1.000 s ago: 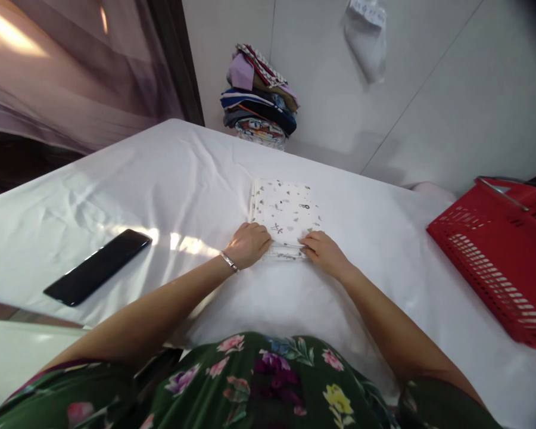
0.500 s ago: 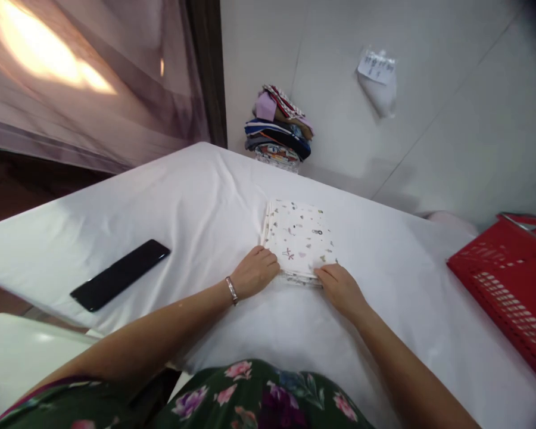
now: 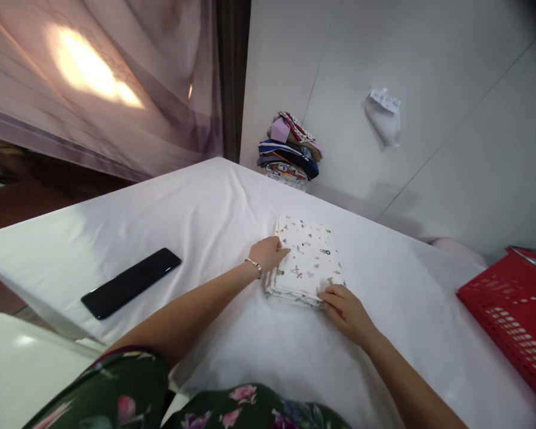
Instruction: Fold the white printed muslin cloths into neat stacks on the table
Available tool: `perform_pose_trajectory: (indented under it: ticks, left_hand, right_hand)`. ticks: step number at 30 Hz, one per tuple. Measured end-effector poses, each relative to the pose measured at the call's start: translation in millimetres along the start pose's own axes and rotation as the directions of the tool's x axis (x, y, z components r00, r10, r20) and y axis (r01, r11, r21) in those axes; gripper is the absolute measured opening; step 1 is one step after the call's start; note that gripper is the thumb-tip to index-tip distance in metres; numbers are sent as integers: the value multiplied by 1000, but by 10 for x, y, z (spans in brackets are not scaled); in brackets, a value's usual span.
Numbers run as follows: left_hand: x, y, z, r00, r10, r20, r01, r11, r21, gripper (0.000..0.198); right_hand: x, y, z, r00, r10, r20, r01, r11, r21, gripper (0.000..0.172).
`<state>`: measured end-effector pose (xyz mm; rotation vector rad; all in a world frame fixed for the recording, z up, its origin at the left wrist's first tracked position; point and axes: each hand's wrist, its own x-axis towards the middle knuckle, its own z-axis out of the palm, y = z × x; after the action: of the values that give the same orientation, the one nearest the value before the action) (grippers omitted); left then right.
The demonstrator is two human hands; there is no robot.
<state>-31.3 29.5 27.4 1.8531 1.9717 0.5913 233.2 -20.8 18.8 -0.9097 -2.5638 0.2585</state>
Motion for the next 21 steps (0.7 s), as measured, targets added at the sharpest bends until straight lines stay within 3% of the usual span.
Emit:
perform_pose_trajectory:
  ticks: [2, 6, 12, 16, 21]
  left_hand:
    - [132, 11, 18, 995, -80, 58, 78, 996, 39, 34]
    - [180, -24, 61, 989, -104, 101, 98, 993, 62, 24]
    - [214, -50, 32, 989, -111, 99, 108, 994, 28, 20]
    - [394, 37, 50, 988, -131, 79, 130, 991, 24, 32]
    - [476, -7, 128, 984, -169, 51, 169, 986, -1, 22]
  right_hand:
    - [48, -42, 7, 1000, 5, -14, -4, 999, 32, 25]
    - [66, -55, 82, 1000, -8, -14, 9, 998, 55, 22]
    - [86, -35, 118, 999, 38, 10, -39, 989, 146, 21]
    - [151, -87, 120, 997, 72, 20, -74, 992, 106, 18]
    - [94, -95, 183, 998, 31, -48, -28, 998, 61, 18]
